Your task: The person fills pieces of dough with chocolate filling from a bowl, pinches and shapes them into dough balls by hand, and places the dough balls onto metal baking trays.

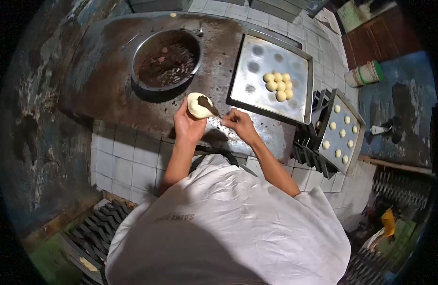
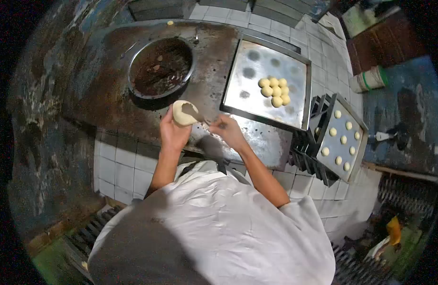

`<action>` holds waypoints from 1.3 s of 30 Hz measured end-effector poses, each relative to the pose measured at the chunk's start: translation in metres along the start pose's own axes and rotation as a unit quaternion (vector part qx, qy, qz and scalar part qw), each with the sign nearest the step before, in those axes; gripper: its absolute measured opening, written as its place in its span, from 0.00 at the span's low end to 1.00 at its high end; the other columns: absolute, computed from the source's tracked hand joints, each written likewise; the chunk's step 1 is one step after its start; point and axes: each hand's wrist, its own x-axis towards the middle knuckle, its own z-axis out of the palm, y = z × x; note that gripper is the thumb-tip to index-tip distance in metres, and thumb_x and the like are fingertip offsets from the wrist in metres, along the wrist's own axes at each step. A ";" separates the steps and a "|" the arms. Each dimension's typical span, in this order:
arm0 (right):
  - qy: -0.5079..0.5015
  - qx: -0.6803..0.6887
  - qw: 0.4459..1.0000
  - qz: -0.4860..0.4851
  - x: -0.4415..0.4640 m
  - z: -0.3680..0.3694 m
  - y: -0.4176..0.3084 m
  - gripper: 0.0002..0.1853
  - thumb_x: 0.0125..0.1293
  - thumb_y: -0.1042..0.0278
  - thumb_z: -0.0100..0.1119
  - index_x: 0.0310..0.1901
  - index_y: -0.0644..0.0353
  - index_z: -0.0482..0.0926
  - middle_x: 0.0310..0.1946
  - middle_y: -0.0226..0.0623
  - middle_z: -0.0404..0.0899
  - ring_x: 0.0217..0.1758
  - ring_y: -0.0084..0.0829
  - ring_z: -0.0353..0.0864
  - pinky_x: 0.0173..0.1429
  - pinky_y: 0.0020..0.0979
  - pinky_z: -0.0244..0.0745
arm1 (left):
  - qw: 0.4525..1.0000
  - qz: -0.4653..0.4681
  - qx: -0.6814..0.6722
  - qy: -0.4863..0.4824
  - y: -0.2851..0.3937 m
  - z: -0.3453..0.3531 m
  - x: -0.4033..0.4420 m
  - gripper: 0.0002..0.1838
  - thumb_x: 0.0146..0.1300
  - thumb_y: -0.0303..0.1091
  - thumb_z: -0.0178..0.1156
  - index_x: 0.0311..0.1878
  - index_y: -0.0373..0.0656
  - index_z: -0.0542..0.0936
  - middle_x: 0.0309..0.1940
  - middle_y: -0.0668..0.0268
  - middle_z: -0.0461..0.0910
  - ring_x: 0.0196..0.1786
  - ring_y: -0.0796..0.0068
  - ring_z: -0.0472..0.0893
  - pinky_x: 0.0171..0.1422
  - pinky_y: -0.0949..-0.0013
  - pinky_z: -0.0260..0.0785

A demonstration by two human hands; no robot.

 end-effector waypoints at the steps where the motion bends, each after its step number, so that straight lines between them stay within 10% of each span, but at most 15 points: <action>1: 0.017 0.015 0.999 0.025 -0.020 -0.010 0.024 0.09 0.65 0.70 0.72 0.32 0.60 0.80 0.31 0.28 0.82 0.36 0.22 0.76 0.44 0.27 0.73 | 1.000 -0.006 0.008 -0.006 -0.008 0.006 -0.006 0.18 0.80 0.42 0.49 0.60 0.38 0.77 0.58 0.59 0.81 0.64 0.62 0.78 0.74 0.55 0.68; 8: -0.034 0.242 0.970 -0.006 -0.077 -0.038 -0.045 0.06 0.72 0.68 0.63 0.37 0.58 0.77 0.31 0.28 0.79 0.33 0.17 0.75 0.39 0.25 0.71 | 0.996 -0.087 -0.013 -0.028 -0.058 0.017 -0.030 0.17 0.79 0.43 0.52 0.57 0.41 0.79 0.55 0.60 0.83 0.60 0.61 0.81 0.71 0.51 0.71; 16: 0.045 0.169 0.977 0.124 -0.075 -0.053 0.142 0.09 0.73 0.64 0.63 0.36 0.56 0.77 0.23 0.25 0.76 0.26 0.16 0.70 0.30 0.23 0.63 | 0.997 -0.051 -0.004 -0.049 -0.048 0.003 -0.037 0.19 0.80 0.44 0.50 0.60 0.41 0.78 0.60 0.59 0.81 0.64 0.59 0.79 0.74 0.50 0.68; 21: 0.166 -0.281 0.945 0.034 -0.052 -0.065 0.189 0.13 0.69 0.59 0.65 0.40 0.63 0.85 0.30 0.44 0.86 0.31 0.47 0.84 0.39 0.41 0.77 | 0.996 -0.071 0.006 -0.053 -0.041 0.017 -0.049 0.25 0.78 0.49 0.51 0.65 0.39 0.74 0.63 0.56 0.78 0.67 0.57 0.76 0.76 0.50 0.66; 22: 0.112 -0.347 0.922 0.128 -0.051 -0.064 0.150 0.16 0.70 0.59 0.61 0.42 0.67 0.85 0.40 0.52 0.87 0.44 0.58 0.84 0.50 0.46 0.79 | 0.996 -0.085 0.000 -0.034 -0.039 0.018 -0.050 0.28 0.78 0.52 0.51 0.68 0.38 0.72 0.65 0.54 0.76 0.69 0.56 0.75 0.76 0.50 0.64; 25: 0.196 -0.337 0.920 -0.044 -0.044 -0.043 0.089 0.22 0.70 0.49 0.59 0.48 0.61 0.86 0.44 0.49 0.88 0.52 0.49 0.86 0.59 0.43 0.78 | 0.996 -0.082 0.010 -0.023 -0.029 0.017 -0.049 0.34 0.77 0.56 0.50 0.70 0.35 0.68 0.68 0.52 0.73 0.70 0.55 0.72 0.77 0.51 0.61; 29: 0.034 0.243 0.967 0.071 -0.018 0.016 -0.018 0.31 0.77 0.40 0.51 0.68 0.57 0.76 0.61 0.37 0.80 0.64 0.37 0.80 0.65 0.39 0.74 | 0.990 -0.122 0.042 -0.051 -0.019 0.011 -0.037 0.35 0.77 0.57 0.50 0.70 0.34 0.67 0.68 0.53 0.72 0.70 0.56 0.72 0.77 0.52 0.61; 33: -0.039 0.356 0.919 0.165 -0.007 0.031 -0.049 0.27 0.76 0.56 0.60 0.72 0.57 0.71 0.67 0.36 0.74 0.71 0.35 0.72 0.69 0.39 0.72 | 0.983 -0.106 0.140 -0.049 0.002 -0.005 -0.018 0.31 0.75 0.52 0.56 0.67 0.34 0.70 0.63 0.55 0.76 0.66 0.59 0.75 0.73 0.56 0.65; 36: -0.053 0.002 0.998 -0.025 -0.015 0.036 -0.069 0.41 0.56 0.85 0.70 0.73 0.58 0.67 0.64 0.40 0.75 0.68 0.38 0.76 0.68 0.40 0.74 | 0.891 -0.071 0.446 -0.044 0.030 0.008 -0.027 0.20 0.67 0.28 0.62 0.62 0.36 0.77 0.55 0.61 0.81 0.57 0.69 0.81 0.64 0.65 0.73; 39: 0.016 -0.263 0.944 -0.199 -0.007 0.048 -0.086 0.41 0.57 0.85 0.69 0.73 0.58 0.65 0.66 0.45 0.74 0.67 0.38 0.77 0.68 0.42 0.75 | 0.843 -0.053 0.523 -0.114 0.049 0.028 -0.034 0.25 0.59 0.19 0.65 0.62 0.33 0.76 0.49 0.64 0.80 0.58 0.73 0.79 0.63 0.70 0.74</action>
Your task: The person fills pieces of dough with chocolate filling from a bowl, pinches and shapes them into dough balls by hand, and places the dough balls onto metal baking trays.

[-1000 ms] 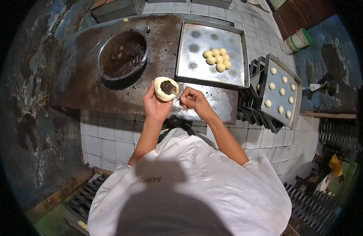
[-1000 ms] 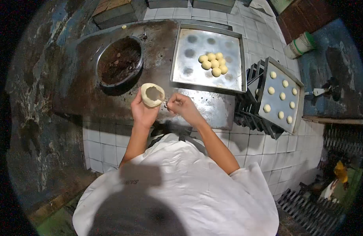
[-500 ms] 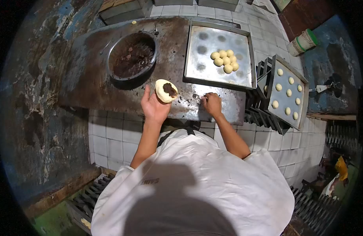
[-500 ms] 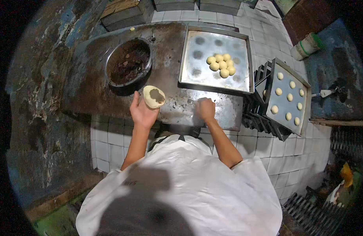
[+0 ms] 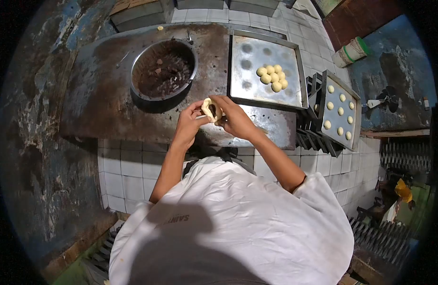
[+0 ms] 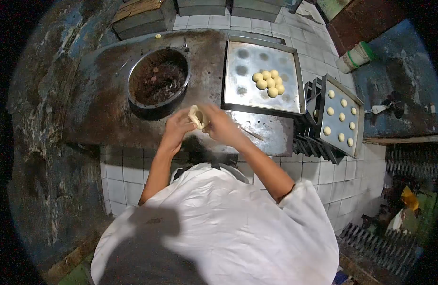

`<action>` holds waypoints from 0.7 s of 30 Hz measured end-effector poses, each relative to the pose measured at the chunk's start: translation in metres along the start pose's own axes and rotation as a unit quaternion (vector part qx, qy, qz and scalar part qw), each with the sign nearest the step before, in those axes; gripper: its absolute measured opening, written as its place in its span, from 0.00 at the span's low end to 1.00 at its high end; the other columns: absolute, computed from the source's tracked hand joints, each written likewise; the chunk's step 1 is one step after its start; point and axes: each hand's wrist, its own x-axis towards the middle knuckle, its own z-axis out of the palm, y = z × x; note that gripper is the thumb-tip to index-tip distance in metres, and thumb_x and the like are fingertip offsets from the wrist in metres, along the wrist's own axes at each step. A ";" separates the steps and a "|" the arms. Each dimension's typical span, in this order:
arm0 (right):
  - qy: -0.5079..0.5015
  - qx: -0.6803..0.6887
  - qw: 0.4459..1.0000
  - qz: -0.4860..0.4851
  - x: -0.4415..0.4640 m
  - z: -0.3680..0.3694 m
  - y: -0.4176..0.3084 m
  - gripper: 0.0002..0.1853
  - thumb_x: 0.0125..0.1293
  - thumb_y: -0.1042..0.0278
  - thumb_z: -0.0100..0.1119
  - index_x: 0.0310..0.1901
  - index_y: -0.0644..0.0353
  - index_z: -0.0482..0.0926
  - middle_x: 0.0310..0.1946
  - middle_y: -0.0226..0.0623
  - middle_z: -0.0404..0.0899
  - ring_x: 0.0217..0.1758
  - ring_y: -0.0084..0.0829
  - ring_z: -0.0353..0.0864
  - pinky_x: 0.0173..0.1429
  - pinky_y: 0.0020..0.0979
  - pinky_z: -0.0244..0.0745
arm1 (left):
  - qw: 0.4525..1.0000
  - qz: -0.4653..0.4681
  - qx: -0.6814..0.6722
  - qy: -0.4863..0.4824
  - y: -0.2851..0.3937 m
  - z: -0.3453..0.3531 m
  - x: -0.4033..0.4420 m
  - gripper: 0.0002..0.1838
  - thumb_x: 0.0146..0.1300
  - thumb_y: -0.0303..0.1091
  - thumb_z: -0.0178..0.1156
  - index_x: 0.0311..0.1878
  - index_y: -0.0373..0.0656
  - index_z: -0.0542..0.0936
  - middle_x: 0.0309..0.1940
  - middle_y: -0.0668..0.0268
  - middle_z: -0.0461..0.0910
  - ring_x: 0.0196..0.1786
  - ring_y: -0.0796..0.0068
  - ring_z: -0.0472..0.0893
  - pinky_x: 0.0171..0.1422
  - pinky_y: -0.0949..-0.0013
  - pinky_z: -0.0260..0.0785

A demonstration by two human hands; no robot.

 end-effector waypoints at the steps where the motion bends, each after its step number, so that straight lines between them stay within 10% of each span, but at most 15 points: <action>1: 0.014 -0.019 1.000 0.008 0.006 -0.003 -0.014 0.34 0.60 0.82 0.69 0.69 0.61 0.71 0.63 0.48 0.78 0.60 0.37 0.83 0.62 0.41 0.79 | 1.000 -0.002 0.007 -0.004 0.003 -0.007 0.001 0.30 0.53 0.14 0.67 0.63 0.33 0.77 0.51 0.64 0.81 0.59 0.73 0.79 0.62 0.69 0.75; 5: 0.145 0.077 0.986 0.027 0.022 0.016 -0.024 0.14 0.64 0.71 0.70 0.51 0.63 0.86 0.41 0.45 0.88 0.32 0.37 0.87 0.40 0.33 0.81 | 0.976 0.135 0.172 0.000 0.028 -0.027 -0.005 0.26 0.55 0.16 0.68 0.60 0.37 0.82 0.52 0.61 0.83 0.58 0.71 0.82 0.60 0.69 0.76; 12: 0.218 0.132 0.965 0.061 0.042 0.038 -0.088 0.18 0.64 0.74 0.68 0.56 0.59 0.85 0.39 0.41 0.88 0.34 0.33 0.86 0.44 0.34 0.83 | 0.946 0.254 0.116 0.166 0.057 -0.047 0.004 0.23 0.58 0.14 0.68 0.58 0.30 0.82 0.59 0.53 0.82 0.54 0.70 0.84 0.62 0.69 0.76; 18: 0.214 -0.011 0.977 -0.002 0.059 0.032 -0.118 0.21 0.55 0.70 0.77 0.52 0.60 0.84 0.46 0.45 0.84 0.44 0.41 0.87 0.45 0.36 0.83 | 0.952 0.238 -0.182 -0.060 0.095 -0.043 -0.019 0.19 0.70 0.29 0.53 0.60 0.31 0.79 0.64 0.45 0.78 0.70 0.59 0.75 0.78 0.58 0.61; 21: 0.310 0.182 0.932 0.039 0.069 0.028 -0.147 0.14 0.58 0.75 0.75 0.44 0.63 0.83 0.40 0.39 0.81 0.44 0.33 0.85 0.50 0.33 0.81 | 0.934 0.237 -0.179 -0.200 0.109 -0.048 -0.028 0.25 0.60 0.32 0.56 0.60 0.31 0.80 0.71 0.42 0.71 0.78 0.57 0.65 0.81 0.58 0.56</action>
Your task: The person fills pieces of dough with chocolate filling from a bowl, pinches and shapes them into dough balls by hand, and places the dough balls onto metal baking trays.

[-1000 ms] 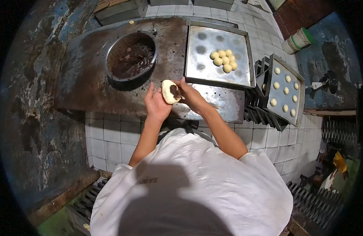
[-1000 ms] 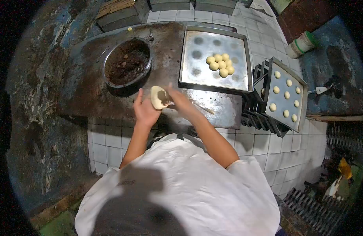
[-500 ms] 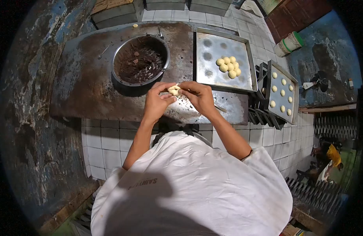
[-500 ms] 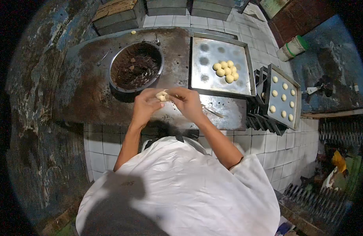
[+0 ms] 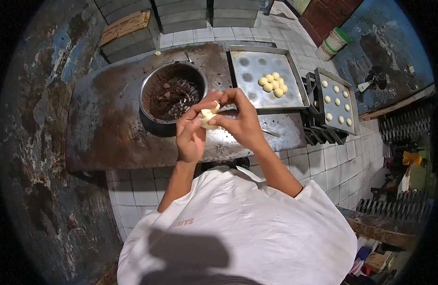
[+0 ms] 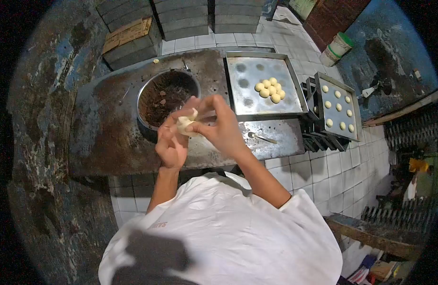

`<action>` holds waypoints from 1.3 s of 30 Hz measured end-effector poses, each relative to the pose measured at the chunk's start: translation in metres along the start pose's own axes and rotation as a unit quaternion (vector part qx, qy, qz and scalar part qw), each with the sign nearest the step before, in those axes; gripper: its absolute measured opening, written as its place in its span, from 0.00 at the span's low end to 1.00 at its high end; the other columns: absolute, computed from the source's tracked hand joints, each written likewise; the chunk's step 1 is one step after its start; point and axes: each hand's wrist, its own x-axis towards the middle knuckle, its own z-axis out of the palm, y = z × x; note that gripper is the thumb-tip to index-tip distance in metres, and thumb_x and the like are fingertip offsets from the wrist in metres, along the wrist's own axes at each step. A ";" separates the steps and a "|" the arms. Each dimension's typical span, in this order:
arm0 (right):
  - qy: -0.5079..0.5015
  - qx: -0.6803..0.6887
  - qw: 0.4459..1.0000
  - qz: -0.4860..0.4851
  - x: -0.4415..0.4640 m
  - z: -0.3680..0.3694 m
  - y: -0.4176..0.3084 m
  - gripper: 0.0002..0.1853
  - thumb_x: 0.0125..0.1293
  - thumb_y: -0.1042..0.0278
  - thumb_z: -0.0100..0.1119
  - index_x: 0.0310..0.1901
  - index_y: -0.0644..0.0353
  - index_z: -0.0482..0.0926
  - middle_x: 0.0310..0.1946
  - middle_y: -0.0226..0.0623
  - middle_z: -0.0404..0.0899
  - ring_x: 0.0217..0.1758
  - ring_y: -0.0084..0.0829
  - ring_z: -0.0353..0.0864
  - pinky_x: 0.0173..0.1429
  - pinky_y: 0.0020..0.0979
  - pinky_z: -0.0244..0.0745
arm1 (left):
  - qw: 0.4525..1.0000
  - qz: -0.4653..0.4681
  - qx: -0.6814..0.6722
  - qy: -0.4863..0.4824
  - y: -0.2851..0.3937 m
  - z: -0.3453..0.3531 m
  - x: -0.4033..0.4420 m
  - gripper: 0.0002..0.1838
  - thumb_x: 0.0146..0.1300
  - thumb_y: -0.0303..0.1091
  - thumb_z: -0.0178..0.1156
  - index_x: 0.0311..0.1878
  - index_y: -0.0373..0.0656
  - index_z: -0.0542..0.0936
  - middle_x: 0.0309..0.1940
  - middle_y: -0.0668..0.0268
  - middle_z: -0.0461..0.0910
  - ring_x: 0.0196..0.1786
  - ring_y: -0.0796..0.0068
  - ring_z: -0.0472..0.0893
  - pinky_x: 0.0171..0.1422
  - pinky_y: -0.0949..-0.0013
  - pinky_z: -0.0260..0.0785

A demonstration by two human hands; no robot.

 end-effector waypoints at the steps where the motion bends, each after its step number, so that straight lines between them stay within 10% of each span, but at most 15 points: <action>1: 0.001 -0.001 1.000 -0.003 0.001 0.002 0.000 0.14 0.58 0.75 0.75 0.44 0.63 0.83 0.40 0.39 0.81 0.44 0.33 0.85 0.50 0.33 0.81 | 1.000 0.002 0.000 -0.002 0.002 0.001 0.001 0.25 0.60 0.32 0.56 0.60 0.31 0.80 0.71 0.42 0.71 0.78 0.57 0.65 0.81 0.58 0.56; 3: -0.066 0.131 0.987 0.065 0.002 0.001 0.006 0.13 0.59 0.74 0.74 0.44 0.65 0.82 0.40 0.38 0.81 0.43 0.28 0.84 0.48 0.32 0.80 | 0.999 0.027 0.017 -0.001 0.002 0.006 0.002 0.24 0.60 0.30 0.55 0.60 0.32 0.81 0.72 0.43 0.70 0.79 0.58 0.63 0.81 0.58 0.55; 8: -0.057 -0.027 0.997 -0.036 -0.001 0.017 -0.001 0.19 0.59 0.75 0.73 0.52 0.61 0.85 0.38 0.37 0.81 0.40 0.30 0.84 0.43 0.32 0.79 | 0.984 0.002 -0.115 0.135 -0.007 -0.012 0.004 0.21 0.75 0.27 0.56 0.69 0.38 0.71 0.61 0.50 0.80 0.62 0.64 0.81 0.69 0.62 0.73; 17: -0.019 -0.136 0.976 -0.169 0.010 0.028 0.001 0.19 0.52 0.75 0.76 0.48 0.56 0.87 0.35 0.34 0.77 0.38 0.35 0.82 0.48 0.31 0.77 | 0.988 0.032 -0.050 0.144 0.001 -0.019 -0.005 0.16 0.77 0.39 0.54 0.51 0.37 0.83 0.68 0.50 0.76 0.70 0.57 0.75 0.75 0.55 0.65; 21: -0.120 0.155 0.968 0.157 0.017 0.022 -0.014 0.11 0.52 0.73 0.79 0.35 0.64 0.85 0.38 0.30 0.83 0.41 0.24 0.81 0.49 0.27 0.74 | 0.997 0.074 0.004 -0.019 0.003 -0.022 0.001 0.20 0.75 0.42 0.53 0.50 0.33 0.86 0.73 0.49 0.71 0.74 0.55 0.70 0.79 0.54 0.58; 23: -0.128 0.165 0.963 0.169 0.019 0.018 -0.009 0.09 0.54 0.75 0.77 0.34 0.66 0.86 0.41 0.31 0.84 0.42 0.21 0.80 0.49 0.26 0.74 | 0.998 0.061 -0.006 -0.027 0.005 -0.016 0.002 0.19 0.72 0.37 0.55 0.57 0.32 0.82 0.74 0.50 0.69 0.75 0.56 0.69 0.80 0.56 0.57; 29: -0.059 -0.069 0.995 -0.033 0.005 0.027 0.006 0.12 0.59 0.73 0.73 0.45 0.61 0.87 0.42 0.36 0.84 0.38 0.29 0.83 0.43 0.32 0.77 | 0.952 -0.142 -0.075 0.262 -0.014 -0.026 -0.012 0.22 0.77 0.41 0.57 0.67 0.38 0.75 0.66 0.57 0.77 0.64 0.69 0.79 0.67 0.66 0.70; 39: 0.038 -0.247 0.943 -0.220 0.012 0.010 0.011 0.16 0.53 0.77 0.75 0.44 0.57 0.85 0.32 0.31 0.77 0.33 0.33 0.80 0.43 0.32 0.77 | 0.988 0.026 0.028 0.147 -0.027 -0.005 -0.004 0.15 0.80 0.36 0.53 0.60 0.37 0.80 0.62 0.54 0.79 0.62 0.72 0.78 0.67 0.68 0.70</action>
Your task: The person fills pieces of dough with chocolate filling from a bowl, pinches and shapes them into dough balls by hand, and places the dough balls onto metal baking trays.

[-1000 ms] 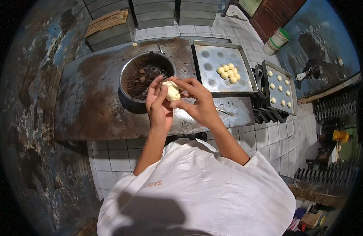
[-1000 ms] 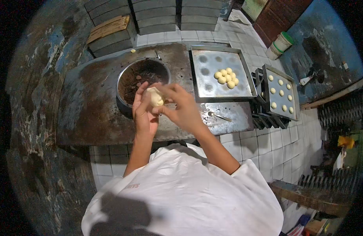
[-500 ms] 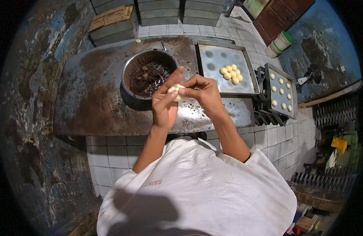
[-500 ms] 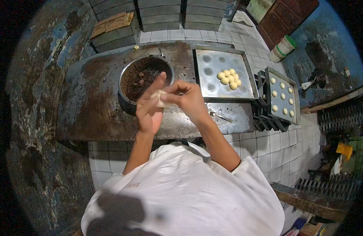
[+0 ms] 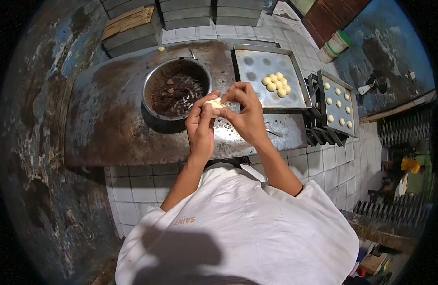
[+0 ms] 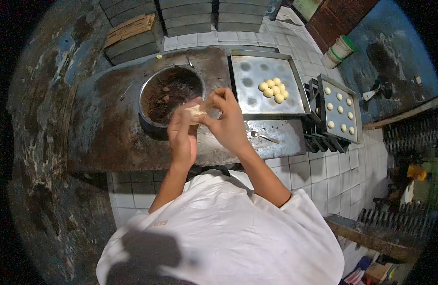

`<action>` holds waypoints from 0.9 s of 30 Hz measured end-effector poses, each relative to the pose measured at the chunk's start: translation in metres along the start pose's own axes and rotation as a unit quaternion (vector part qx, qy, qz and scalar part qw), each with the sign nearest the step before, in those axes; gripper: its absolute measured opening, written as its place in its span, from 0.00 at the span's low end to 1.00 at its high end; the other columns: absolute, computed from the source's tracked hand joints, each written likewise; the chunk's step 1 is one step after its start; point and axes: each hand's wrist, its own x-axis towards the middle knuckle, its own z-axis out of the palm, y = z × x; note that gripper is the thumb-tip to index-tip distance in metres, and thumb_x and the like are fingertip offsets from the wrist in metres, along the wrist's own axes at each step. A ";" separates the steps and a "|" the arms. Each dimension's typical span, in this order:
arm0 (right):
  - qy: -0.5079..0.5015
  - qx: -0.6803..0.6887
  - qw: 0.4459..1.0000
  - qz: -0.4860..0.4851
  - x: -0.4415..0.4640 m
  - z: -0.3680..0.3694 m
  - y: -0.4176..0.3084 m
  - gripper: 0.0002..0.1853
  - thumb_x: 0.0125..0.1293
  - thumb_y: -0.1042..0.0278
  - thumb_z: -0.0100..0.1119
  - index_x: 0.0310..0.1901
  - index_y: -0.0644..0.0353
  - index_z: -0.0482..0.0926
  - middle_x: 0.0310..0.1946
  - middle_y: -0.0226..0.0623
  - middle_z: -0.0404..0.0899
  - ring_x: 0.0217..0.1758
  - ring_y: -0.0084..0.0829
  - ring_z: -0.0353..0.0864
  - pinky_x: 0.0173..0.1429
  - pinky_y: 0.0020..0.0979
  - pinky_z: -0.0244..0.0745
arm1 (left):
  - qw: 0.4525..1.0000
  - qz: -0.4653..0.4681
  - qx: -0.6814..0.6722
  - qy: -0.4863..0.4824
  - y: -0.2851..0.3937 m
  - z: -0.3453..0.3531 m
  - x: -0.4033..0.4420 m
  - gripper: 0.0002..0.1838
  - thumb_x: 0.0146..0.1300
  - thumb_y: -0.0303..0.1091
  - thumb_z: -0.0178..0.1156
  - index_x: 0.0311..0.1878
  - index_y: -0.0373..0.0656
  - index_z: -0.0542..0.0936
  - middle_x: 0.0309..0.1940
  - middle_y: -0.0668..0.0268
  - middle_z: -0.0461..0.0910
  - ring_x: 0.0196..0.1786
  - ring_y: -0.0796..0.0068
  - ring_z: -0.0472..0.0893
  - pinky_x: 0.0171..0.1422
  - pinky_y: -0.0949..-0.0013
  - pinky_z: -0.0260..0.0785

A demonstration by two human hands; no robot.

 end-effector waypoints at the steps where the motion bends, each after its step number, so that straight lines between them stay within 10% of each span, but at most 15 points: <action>1: -0.043 0.173 0.971 0.157 0.000 -0.003 0.000 0.11 0.55 0.76 0.75 0.40 0.59 0.85 0.34 0.30 0.79 0.36 0.28 0.80 0.44 0.29 0.77 | 1.000 0.020 0.009 -0.015 -0.005 0.003 0.002 0.13 0.79 0.35 0.54 0.57 0.38 0.80 0.61 0.54 0.80 0.64 0.71 0.77 0.70 0.67 0.68; 2: -0.081 0.338 0.887 0.306 0.000 -0.007 0.000 0.08 0.58 0.76 0.75 0.37 0.61 0.85 0.35 0.29 0.81 0.38 0.23 0.81 0.45 0.25 0.77 | 1.000 0.014 0.008 -0.017 -0.010 0.005 0.003 0.13 0.79 0.35 0.54 0.57 0.38 0.80 0.61 0.54 0.80 0.64 0.71 0.77 0.70 0.67 0.68; 6: -0.065 0.320 0.884 0.333 -0.013 -0.012 0.019 0.10 0.62 0.75 0.73 0.43 0.65 0.86 0.39 0.32 0.84 0.41 0.20 0.82 0.45 0.24 0.77 | 0.996 0.062 0.064 0.008 -0.031 0.015 0.010 0.09 0.77 0.33 0.58 0.51 0.38 0.80 0.56 0.55 0.82 0.61 0.70 0.78 0.69 0.66 0.68; 18: -0.084 0.134 0.968 0.196 -0.022 -0.056 0.085 0.12 0.56 0.75 0.74 0.43 0.62 0.88 0.36 0.39 0.81 0.33 0.34 0.79 0.38 0.29 0.74 | 0.986 -0.052 -0.010 0.158 -0.099 0.062 0.033 0.07 0.74 0.34 0.64 0.43 0.40 0.80 0.35 0.71 0.79 0.37 0.85 0.76 0.45 0.79 0.69; 22: -0.013 0.069 0.983 0.172 -0.022 -0.077 0.111 0.13 0.57 0.70 0.76 0.42 0.65 0.85 0.45 0.43 0.80 0.39 0.34 0.80 0.43 0.29 0.75 | 0.984 -0.038 0.127 0.120 -0.123 0.090 0.029 0.13 0.77 0.37 0.60 0.40 0.37 0.81 0.40 0.65 0.84 0.44 0.79 0.81 0.52 0.73 0.72; 27: -0.145 0.314 0.820 0.457 -0.083 -0.095 0.190 0.24 0.71 0.62 0.67 0.62 0.67 0.78 0.52 0.37 0.82 0.49 0.24 0.82 0.52 0.27 0.79 | 0.952 -0.048 0.302 0.008 -0.185 0.086 0.019 0.17 0.79 0.36 0.53 0.41 0.35 0.87 0.57 0.59 0.84 0.68 0.62 0.76 0.70 0.63 0.68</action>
